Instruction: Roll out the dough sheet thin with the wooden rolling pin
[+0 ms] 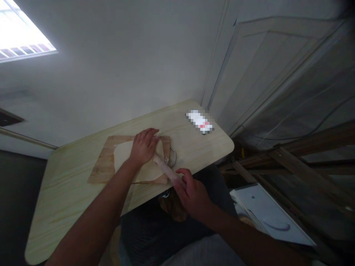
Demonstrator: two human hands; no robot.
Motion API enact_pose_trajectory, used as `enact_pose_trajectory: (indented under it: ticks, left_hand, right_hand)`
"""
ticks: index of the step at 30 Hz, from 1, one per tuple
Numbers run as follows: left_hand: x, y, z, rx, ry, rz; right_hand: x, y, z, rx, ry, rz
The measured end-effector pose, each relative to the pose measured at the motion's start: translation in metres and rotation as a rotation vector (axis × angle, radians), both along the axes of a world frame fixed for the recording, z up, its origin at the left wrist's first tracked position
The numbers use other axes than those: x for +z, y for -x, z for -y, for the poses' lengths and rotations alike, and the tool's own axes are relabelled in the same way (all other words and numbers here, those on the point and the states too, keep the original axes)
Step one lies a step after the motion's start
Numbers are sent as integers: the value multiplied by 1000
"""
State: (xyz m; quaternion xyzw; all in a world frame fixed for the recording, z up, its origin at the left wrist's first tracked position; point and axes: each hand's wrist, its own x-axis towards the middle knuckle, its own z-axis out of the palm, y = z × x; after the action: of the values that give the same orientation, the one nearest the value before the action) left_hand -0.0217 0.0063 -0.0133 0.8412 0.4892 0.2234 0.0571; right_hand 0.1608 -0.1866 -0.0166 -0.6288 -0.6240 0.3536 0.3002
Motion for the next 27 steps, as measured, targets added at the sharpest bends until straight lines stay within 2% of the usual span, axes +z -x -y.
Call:
enact_pose_trajectory:
  ticks: [3, 7, 12, 16, 21, 27]
  left_hand:
    - [1, 1, -1, -26, 9, -37]
    - [5, -18, -8, -15, 49, -120]
    - [13, -45, -15, -30, 62, -230]
    - [16, -58, -18, -1, 52, -215]
    - [11, -50, -16, 30, 11, -117]
    - [4, -25, -8, 86, 64, -61]
  right_hand:
    - [-2, 6, 5, 9, 47, -80]
    - [-2, 5, 6, -10, 127, -231]
    - [-3, -2, 5, -65, 150, -315]
    - [-5, -6, 3, -96, 151, -361]
    - [-6, -1, 4, -83, 148, -361]
    - [-8, 14, 10, -29, 139, -333]
